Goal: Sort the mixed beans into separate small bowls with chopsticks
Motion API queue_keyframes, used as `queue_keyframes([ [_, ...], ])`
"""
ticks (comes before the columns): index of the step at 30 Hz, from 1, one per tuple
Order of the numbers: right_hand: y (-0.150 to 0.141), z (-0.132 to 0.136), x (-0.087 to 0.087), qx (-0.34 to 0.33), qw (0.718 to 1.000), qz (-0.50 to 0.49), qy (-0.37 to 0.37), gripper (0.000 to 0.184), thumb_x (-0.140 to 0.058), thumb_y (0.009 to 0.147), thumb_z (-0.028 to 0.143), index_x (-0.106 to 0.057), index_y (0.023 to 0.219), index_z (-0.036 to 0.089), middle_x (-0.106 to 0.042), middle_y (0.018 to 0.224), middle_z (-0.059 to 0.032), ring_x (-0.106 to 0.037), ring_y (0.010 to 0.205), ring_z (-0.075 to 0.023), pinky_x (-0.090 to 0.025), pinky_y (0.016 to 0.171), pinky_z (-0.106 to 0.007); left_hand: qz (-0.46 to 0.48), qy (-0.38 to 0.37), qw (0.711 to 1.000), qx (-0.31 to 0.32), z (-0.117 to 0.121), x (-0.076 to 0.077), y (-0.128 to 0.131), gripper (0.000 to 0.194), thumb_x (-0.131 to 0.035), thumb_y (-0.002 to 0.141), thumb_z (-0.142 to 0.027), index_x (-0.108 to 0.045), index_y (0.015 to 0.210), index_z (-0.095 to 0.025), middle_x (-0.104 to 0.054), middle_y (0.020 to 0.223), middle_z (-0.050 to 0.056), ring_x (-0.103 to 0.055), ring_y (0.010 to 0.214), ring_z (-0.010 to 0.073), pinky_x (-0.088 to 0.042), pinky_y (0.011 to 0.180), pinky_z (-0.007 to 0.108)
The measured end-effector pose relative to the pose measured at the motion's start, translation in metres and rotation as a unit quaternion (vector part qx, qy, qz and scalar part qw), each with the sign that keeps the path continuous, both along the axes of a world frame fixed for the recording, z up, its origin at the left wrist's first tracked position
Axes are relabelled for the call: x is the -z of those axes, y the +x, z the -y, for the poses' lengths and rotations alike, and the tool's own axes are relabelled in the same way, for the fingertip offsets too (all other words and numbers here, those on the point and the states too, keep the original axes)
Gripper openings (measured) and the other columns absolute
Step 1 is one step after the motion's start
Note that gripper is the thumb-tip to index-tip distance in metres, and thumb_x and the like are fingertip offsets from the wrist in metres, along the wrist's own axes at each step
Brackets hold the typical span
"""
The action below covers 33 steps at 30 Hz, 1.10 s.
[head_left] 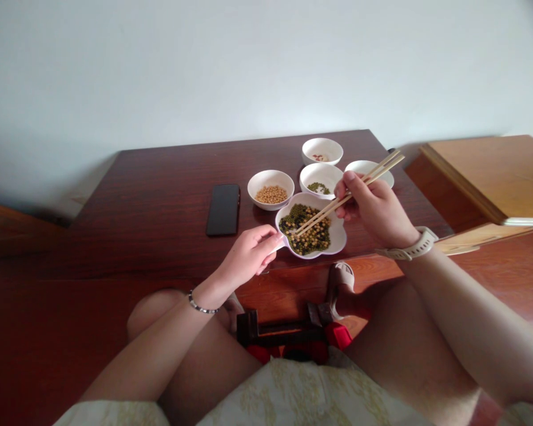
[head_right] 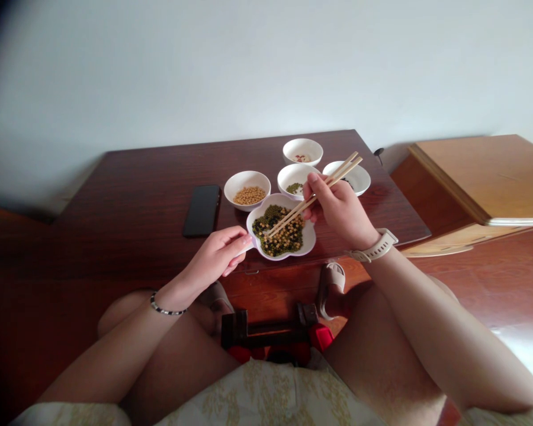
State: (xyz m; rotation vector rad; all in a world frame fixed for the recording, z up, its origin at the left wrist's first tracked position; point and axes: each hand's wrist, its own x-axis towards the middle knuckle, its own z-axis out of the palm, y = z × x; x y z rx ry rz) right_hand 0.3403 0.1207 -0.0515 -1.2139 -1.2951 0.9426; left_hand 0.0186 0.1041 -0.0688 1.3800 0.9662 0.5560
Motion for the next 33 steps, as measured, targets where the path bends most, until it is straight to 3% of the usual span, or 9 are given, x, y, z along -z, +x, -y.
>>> queue_keyframes([
  [9, 0.000, 0.001, 0.001, 0.005, 1.000, -0.023, -0.013, 0.077, -0.095, 0.097, 0.105, -0.081, 0.086, 0.030, -0.072, 0.065, -0.0047, -0.066, 0.053, -0.0193, -0.053, 0.046, -0.031, -0.011, 0.003, 1.000, -0.003, 0.000, -0.002, 0.001, 0.041, -0.079, 0.125, -0.056, -0.067, 0.097, -0.028, -0.054, 0.068, -0.007, -0.045, 0.054, 0.0132, -0.033, 0.055, 0.030],
  [15, 0.000, 0.000, 0.002, 0.033, 0.998, -0.049, -0.011, 0.071, -0.097, 0.105, 0.095, -0.079, 0.088, 0.028, -0.072, 0.070, -0.0034, -0.066, 0.056, -0.0174, -0.052, 0.047, -0.027, -0.020, 0.000, 1.000, -0.007, 0.001, -0.004, 0.001, 0.045, -0.079, 0.123, -0.054, -0.064, 0.090, -0.028, -0.056, 0.068, -0.005, -0.047, 0.054, 0.0144, -0.035, 0.058, 0.031],
  [19, 0.007, -0.006, -0.004, 0.069, 0.993, -0.089, 0.039, 0.055, -0.089, 0.125, 0.064, -0.077, 0.089, 0.024, -0.071, 0.071, -0.0023, -0.063, 0.056, -0.0134, -0.048, 0.049, -0.024, -0.020, -0.006, 1.000, -0.006, 0.000, -0.004, 0.001, 0.045, -0.077, 0.126, -0.055, -0.064, 0.092, -0.028, -0.056, 0.070, -0.005, -0.046, 0.055, 0.0138, -0.034, 0.058, 0.032],
  [22, 0.016, -0.017, -0.007, 0.161, 0.977, -0.123, 0.072, 0.053, -0.068, 0.138, 0.037, -0.073, 0.087, 0.022, -0.068, 0.070, -0.0002, -0.061, 0.056, -0.0101, -0.045, 0.051, -0.019, -0.024, -0.008, 1.000, -0.005, 0.000, -0.003, 0.001, 0.044, -0.077, 0.126, -0.055, -0.066, 0.092, -0.029, -0.055, 0.069, -0.006, -0.045, 0.055, 0.0140, -0.033, 0.058, 0.032],
  [24, 0.023, -0.027, -0.005, 0.224, 0.961, -0.140, 0.081, 0.055, -0.062, 0.140, 0.030, -0.070, 0.086, 0.022, -0.066, 0.069, 0.0011, -0.062, 0.056, -0.0093, -0.046, 0.052, -0.018, -0.026, -0.009, 1.000, -0.003, 0.000, -0.003, 0.001, 0.043, -0.079, 0.124, -0.053, -0.065, 0.092, -0.029, -0.055, 0.069, -0.006, -0.046, 0.055, 0.0143, -0.034, 0.058, 0.032],
  [27, 0.035, -0.040, 0.004, 0.272, 0.945, -0.156, 0.099, 0.053, -0.074, 0.136, 0.043, -0.069, 0.086, 0.025, -0.065, 0.070, 0.0012, -0.060, 0.058, -0.0117, -0.050, 0.052, -0.020, -0.031, -0.012, 0.999, 0.000, 0.000, -0.001, 0.002, 0.040, -0.079, 0.124, -0.050, -0.065, 0.093, -0.029, -0.055, 0.070, -0.007, -0.047, 0.055, 0.0136, -0.034, 0.060, 0.031],
  [30, 0.045, -0.047, 0.013, 0.259, 0.945, -0.172, 0.105, 0.053, -0.089, 0.125, 0.063, -0.068, 0.090, 0.029, -0.064, 0.073, 0.0009, -0.060, 0.061, -0.0155, -0.054, 0.051, -0.025, -0.038, -0.013, 0.999, 0.001, 0.000, 0.000, 0.002, 0.039, -0.075, 0.127, -0.050, -0.065, 0.096, -0.028, -0.055, 0.070, -0.008, -0.046, 0.056, 0.0129, -0.033, 0.060, 0.031],
  [33, 0.047, -0.047, 0.015, 0.257, 0.945, -0.173, 0.104, 0.055, -0.087, 0.126, 0.066, -0.068, 0.090, 0.029, -0.063, 0.075, 0.0002, -0.061, 0.062, -0.0158, -0.053, 0.050, -0.026, -0.035, -0.011, 0.999, 0.003, -0.001, 0.001, 0.001, 0.040, -0.076, 0.127, -0.052, -0.065, 0.097, -0.028, -0.054, 0.070, -0.009, -0.046, 0.055, 0.0125, -0.032, 0.060, 0.031],
])
